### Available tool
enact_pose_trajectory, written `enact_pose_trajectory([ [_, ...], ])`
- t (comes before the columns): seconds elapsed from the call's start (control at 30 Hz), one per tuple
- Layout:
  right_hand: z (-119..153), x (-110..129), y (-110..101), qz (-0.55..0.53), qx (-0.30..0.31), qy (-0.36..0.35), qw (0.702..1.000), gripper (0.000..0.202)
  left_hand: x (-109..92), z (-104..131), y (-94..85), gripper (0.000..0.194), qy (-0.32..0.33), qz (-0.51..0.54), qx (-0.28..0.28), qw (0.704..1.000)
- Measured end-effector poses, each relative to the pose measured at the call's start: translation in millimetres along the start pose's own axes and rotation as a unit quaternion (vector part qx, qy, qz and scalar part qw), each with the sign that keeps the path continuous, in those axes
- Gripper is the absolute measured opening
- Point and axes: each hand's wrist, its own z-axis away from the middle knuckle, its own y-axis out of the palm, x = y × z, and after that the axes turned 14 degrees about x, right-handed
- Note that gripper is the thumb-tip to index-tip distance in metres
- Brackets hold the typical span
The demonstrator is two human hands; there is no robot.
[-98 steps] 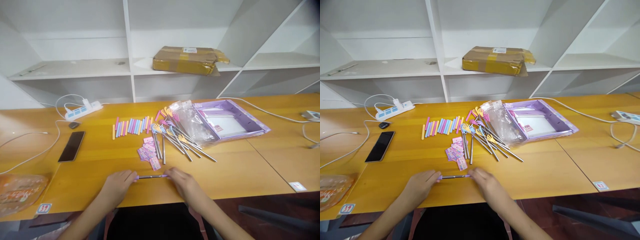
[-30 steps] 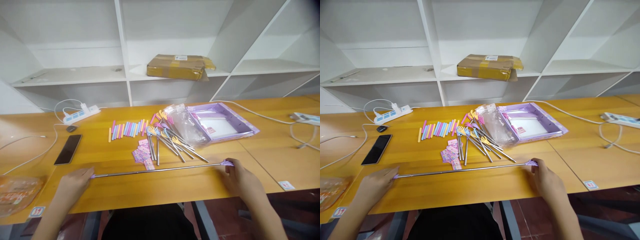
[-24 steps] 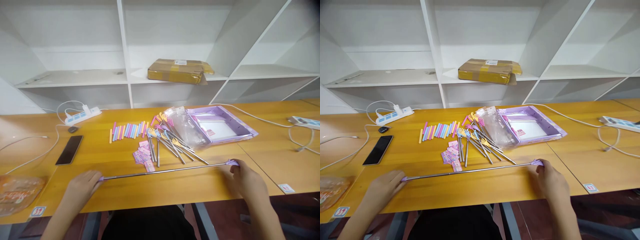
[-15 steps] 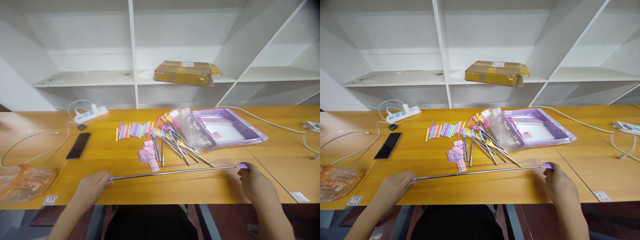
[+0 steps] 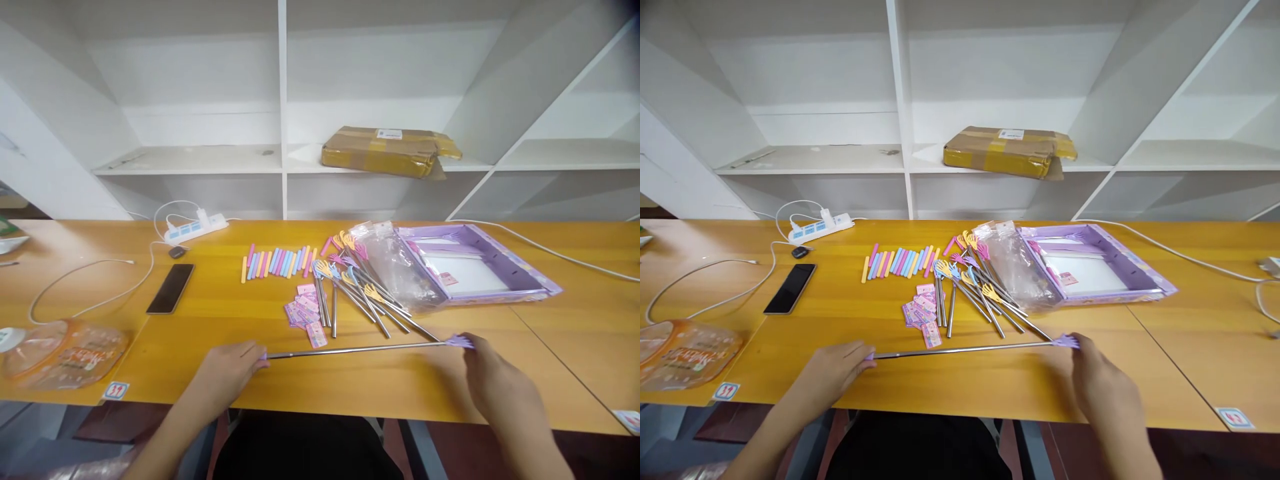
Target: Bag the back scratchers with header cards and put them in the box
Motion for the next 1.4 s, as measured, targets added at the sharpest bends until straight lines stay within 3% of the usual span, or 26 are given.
enact_pose_trajectory([
  [0.13, -5.7, 85.8, -13.8, 0.042, -0.013, -0.13, 0.991, 0.026, -23.4, -25.3, 21.6, 0.035, -0.019, -0.015, -0.016, 1.0],
  [0.27, 1.5, 159.0, -19.0, 0.016, -0.023, -0.237, 0.971, 0.038, -41.0, -36.5, 34.8, 0.034, -0.027, 0.016, -0.028, 0.999],
  [0.37, 11.5, 195.1, -16.0, 0.001, -0.018, -0.257, 0.966, 0.047, -50.7, -36.7, 45.2, 0.035, -0.038, 0.065, -0.029, 0.997],
  [0.47, 16.8, 211.6, -13.2, 0.004, -0.012, -0.246, 0.969, 0.048, -55.2, -33.4, 54.4, 0.039, -0.057, 0.097, -0.038, 0.993],
  [0.6, 19.1, 215.4, -14.5, -0.001, -0.013, -0.258, 0.966, 0.048, -53.8, -28.9, 58.5, 0.039, -0.064, 0.109, -0.048, 0.991],
  [0.83, 19.6, 211.3, -9.8, 0.012, 0.013, -0.263, 0.965, 0.05, -47.0, -33.0, 57.1, 0.036, -0.054, 0.103, -0.017, 0.993],
  [1.03, 4.1, 205.9, -18.2, -0.042, 0.078, -0.252, 0.964, 0.028, -33.9, -43.9, 53.7, 0.038, -0.024, 0.097, 0.029, 0.995],
  [1.23, 1.6, 199.4, -31.3, -0.152, 0.042, -0.367, 0.917, 0.037, -36.1, -39.4, 50.3, 0.033, -0.017, 0.067, 0.031, 0.997],
  [1.4, -8.3, 148.4, -32.2, -0.151, -0.039, -0.321, 0.934, 0.043, 4.4, -20.1, 31.4, 0.024, -0.036, -0.01, -0.045, 0.998],
])
